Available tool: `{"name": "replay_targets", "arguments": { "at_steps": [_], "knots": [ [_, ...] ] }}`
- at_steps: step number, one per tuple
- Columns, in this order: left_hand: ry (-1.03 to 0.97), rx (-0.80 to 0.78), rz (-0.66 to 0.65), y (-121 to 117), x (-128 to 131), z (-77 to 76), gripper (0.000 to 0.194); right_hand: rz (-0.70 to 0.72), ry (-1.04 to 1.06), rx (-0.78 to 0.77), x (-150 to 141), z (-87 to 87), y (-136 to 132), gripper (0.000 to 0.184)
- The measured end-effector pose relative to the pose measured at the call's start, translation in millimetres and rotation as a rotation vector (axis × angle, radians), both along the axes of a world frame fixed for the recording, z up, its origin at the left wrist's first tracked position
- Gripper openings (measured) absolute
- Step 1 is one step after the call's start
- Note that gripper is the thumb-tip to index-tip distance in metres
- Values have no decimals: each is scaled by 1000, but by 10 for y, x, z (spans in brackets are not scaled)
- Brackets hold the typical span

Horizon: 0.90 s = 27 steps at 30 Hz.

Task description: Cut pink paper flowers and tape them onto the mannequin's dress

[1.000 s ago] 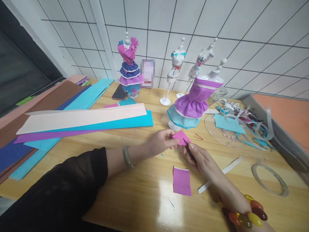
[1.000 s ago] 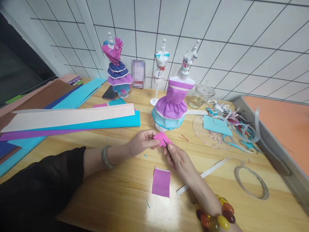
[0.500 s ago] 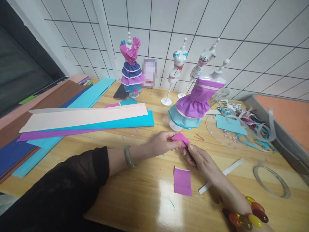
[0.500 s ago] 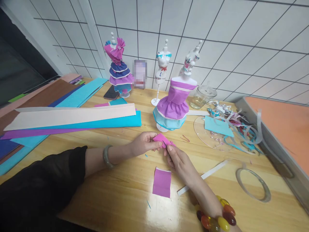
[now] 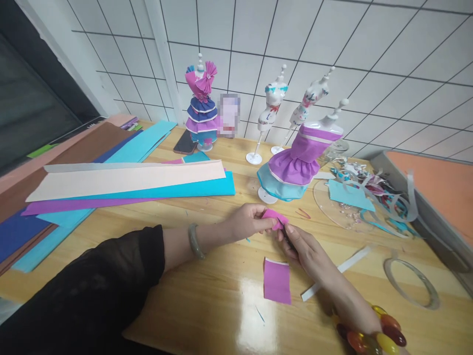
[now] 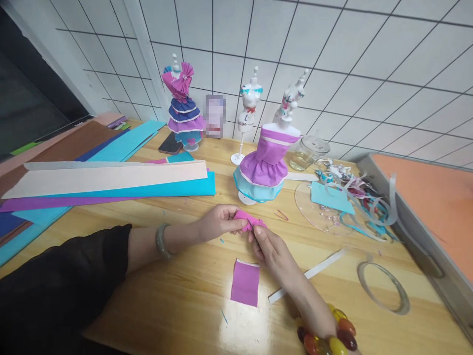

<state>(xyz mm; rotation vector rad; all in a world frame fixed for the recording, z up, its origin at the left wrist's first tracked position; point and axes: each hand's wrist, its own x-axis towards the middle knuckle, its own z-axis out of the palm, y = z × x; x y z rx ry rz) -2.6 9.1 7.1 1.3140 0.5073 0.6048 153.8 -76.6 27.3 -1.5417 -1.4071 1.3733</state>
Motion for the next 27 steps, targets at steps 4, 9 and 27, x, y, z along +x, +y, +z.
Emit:
{"name": "replay_targets", "arguments": {
  "at_steps": [4, 9, 27],
  "knots": [
    [42, -1, 13, -13, -3, 12, 26, -11, -1, 4, 3, -7, -8, 44],
    [30, 12, 16, -14, -5, 6, 22, -18, 25, -13, 11, -19, -10, 44],
    [7, 16, 27, -55, -2, 15, 25, -9, 26, 13, -1, -14, -3, 45]
  ]
}}
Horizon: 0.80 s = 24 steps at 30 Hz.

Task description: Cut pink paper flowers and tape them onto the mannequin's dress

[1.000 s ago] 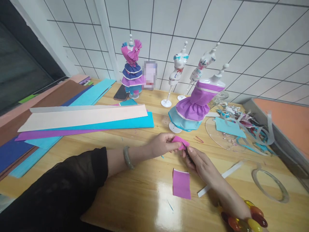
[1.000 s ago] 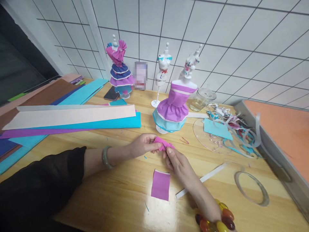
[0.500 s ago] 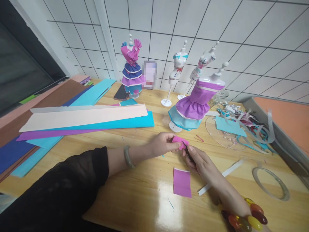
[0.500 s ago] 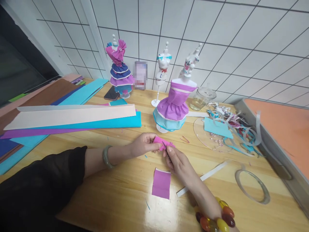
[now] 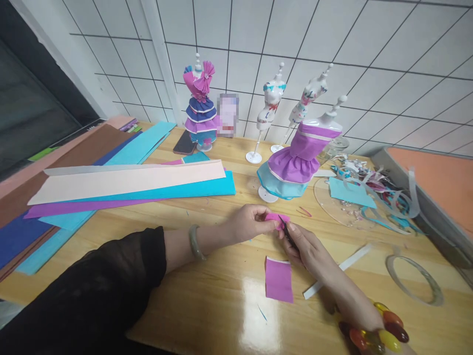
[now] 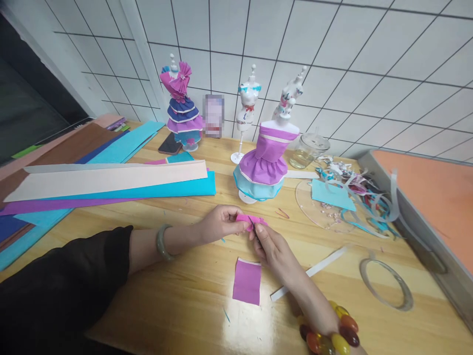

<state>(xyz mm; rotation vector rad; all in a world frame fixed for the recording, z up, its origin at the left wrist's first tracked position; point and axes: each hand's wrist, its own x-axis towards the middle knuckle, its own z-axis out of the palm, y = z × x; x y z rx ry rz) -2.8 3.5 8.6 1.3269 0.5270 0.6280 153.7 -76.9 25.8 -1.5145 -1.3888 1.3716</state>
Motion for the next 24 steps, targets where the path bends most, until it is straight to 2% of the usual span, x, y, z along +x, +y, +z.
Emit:
{"name": "replay_targets", "arguments": {
  "at_steps": [8, 18, 24],
  "knots": [
    [35, 9, 9, 3, 0, -36, 26, -4, 0, -1, 1, 7, 0, 43],
    [36, -7, -32, 8, -5, -11, 23, -4, -1, 13, 9, -10, -2, 42],
    [104, 19, -25, 5, -2, 0, 22, -2, 21, -5, -1, -6, 2, 41]
  ]
}}
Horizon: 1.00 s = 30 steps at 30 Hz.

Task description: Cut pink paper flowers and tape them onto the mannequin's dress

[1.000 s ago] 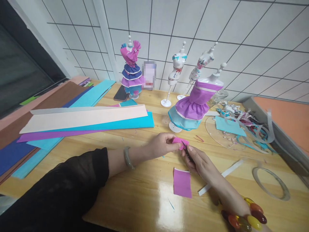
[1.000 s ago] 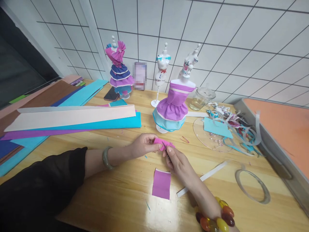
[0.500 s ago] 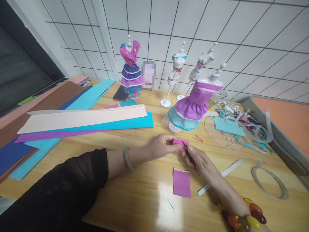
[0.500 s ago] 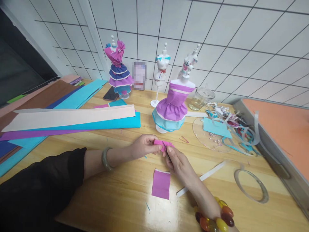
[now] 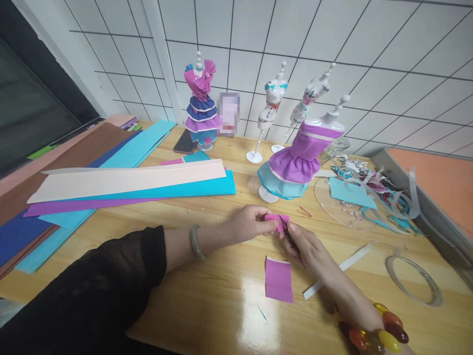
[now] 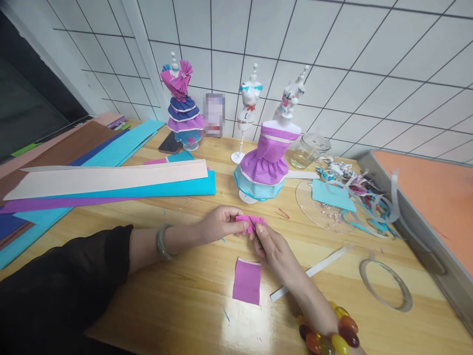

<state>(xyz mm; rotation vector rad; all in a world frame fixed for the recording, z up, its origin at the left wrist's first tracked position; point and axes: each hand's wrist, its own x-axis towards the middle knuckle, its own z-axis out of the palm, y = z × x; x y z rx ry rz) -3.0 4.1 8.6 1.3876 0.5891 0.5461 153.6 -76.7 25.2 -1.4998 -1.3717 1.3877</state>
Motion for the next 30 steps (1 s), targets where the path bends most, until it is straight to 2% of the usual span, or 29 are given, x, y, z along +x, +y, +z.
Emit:
{"name": "replay_targets", "arguments": {
  "at_steps": [12, 19, 30],
  "knots": [
    [17, 1, -13, -10, -7, 21, 29, -6, -12, 21, -5, 14, 5, 41],
    [-12, -22, 9, -2, 8, -25, 29, -5, -52, 32, 12, -10, 14, 42],
    [-76, -20, -56, 1, -11, -11, 27, -8, -34, 19, 25, -29, -11, 43]
  ]
}}
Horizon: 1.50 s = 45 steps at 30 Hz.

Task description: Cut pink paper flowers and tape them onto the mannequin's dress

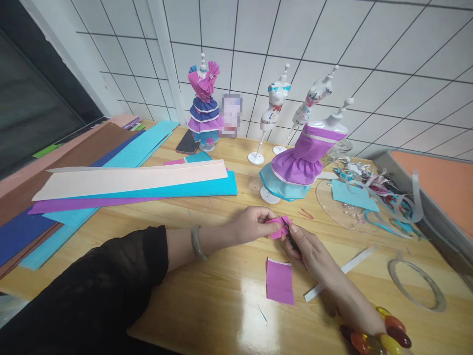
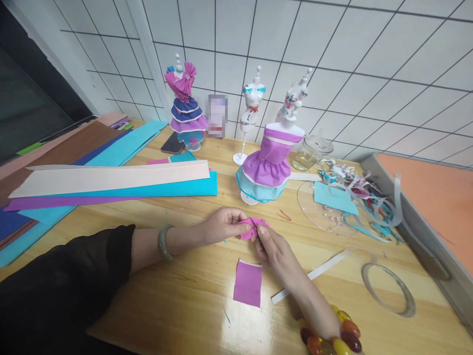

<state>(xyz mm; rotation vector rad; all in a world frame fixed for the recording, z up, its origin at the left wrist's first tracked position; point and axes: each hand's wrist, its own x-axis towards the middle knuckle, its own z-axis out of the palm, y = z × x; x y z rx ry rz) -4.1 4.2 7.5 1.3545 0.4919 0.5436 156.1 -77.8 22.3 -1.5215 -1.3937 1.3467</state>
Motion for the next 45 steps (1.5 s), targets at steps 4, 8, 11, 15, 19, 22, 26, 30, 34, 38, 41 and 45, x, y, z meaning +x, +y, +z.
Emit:
{"name": "replay_targets", "arguments": {
  "at_steps": [4, 8, 11, 15, 19, 22, 26, 30, 34, 38, 41, 45],
  "knots": [
    [10, 28, 6, 5, -1, 6, 26, -7, 25, -10, -7, -5, 7, 42],
    [-14, 22, 1, 1, 0, 13, 25, -5, 10, -2, -8, -1, 14, 42],
    [-3, 22, 8, -5, 0, 12, 27, -3, -4, 3, -10, 10, 12, 43],
    [-5, 6, 0, -4, 3, -4, 29, -13, -32, 10, -14, 19, 4, 45],
    [34, -1, 31, 0, 13, -35, 32, -17, -63, 48, -9, 13, 4, 48],
    [60, -9, 40, -2, 17, -38, 33, -9, -81, 57, -9, 19, 8, 49],
    [88, -38, 52, -2, 14, -28, 35, -4, -63, 36, -11, 23, 13, 48],
    [54, -71, 55, 9, 16, -40, 36, -9, -53, 35, -3, 7, 13, 48],
    [8, -95, 26, 13, 20, -48, 34, -14, -73, 39, -14, 28, 11, 49],
    [-9, -80, 5, 6, 18, -56, 32, -15, -115, 53, -43, 77, 13, 50],
    [-4, -56, -2, 3, 18, -74, 33, -13, -127, 57, -54, 99, 14, 50],
    [4, -48, -13, 2, 15, -77, 34, -15, -142, 45, -54, 100, 14, 50]
  ]
}}
